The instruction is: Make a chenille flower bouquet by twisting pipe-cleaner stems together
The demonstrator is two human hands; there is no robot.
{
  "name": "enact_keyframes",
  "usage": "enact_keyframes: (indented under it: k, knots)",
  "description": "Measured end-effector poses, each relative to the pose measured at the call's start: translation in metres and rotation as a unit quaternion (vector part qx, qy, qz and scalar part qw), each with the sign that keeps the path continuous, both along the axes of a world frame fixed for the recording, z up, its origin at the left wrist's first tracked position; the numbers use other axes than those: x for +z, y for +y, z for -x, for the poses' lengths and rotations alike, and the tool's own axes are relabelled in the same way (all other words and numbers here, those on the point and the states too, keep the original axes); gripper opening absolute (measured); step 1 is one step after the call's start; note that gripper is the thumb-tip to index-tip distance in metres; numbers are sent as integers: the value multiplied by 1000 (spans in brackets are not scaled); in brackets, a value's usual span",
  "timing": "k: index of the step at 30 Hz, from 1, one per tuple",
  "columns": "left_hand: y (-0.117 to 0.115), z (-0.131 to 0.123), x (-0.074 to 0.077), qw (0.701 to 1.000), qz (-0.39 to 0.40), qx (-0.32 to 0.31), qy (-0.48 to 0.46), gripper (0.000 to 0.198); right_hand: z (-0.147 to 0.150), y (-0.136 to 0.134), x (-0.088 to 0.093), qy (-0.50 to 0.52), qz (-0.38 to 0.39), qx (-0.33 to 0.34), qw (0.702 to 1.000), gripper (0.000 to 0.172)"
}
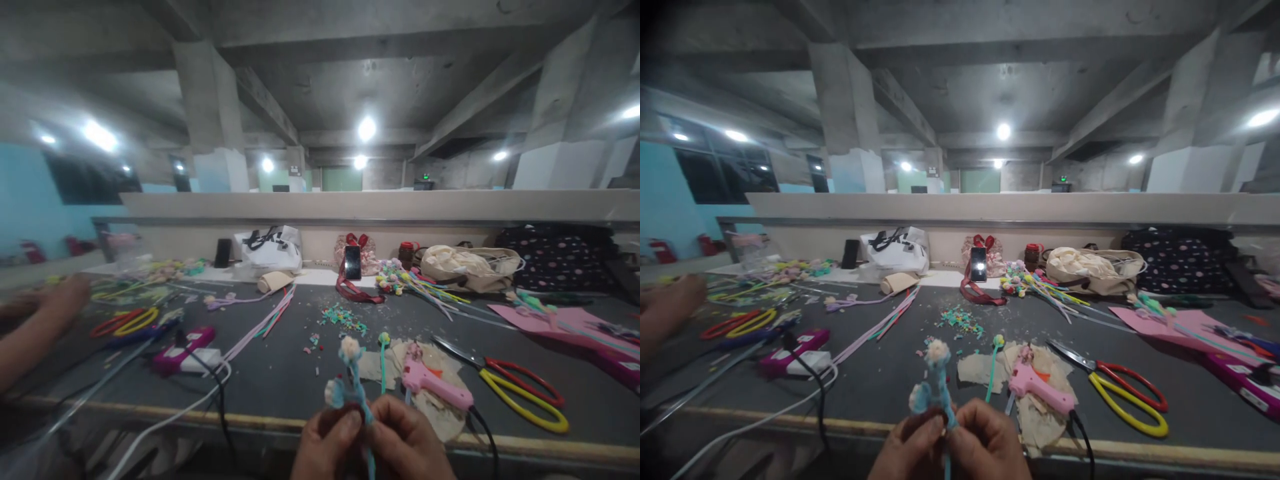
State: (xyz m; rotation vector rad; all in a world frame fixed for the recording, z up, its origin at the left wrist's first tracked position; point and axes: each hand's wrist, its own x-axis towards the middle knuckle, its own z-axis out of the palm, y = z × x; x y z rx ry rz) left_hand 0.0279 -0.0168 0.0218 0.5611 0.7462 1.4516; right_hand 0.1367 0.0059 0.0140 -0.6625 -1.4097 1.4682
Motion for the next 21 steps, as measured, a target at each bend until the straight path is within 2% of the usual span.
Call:
enact_keyframes:
  k: [4,8,11,13,15,17,19,21]
  knots:
    - [2,-2,6,1000,-2,-6,-22,18,-2,5,-1,77,94,112,986,31]
    - [-4,-3,14,999,-23,-25,-25,21,0,8,-8,122,132,154,972,28]
    - [-8,-2,17,995,-56,-86,-14,22,1,10,-11,102,157,183,965,27]
    - [-9,-1,17,991,-86,-102,21,26,1,11,-12,77,158,198,964,29]
    - [-6,3,15,989,-102,-89,68,31,2,12,-11,49,148,188,970,32]
    - [-1,7,10,988,-95,-53,110,33,2,13,-10,19,128,146,981,36]
    - [5,12,4,987,-77,1,144,35,2,15,-10,-11,87,75,993,38]
    - [10,15,-2,983,-64,49,163,36,1,17,-10,-34,12,-10,999,38]
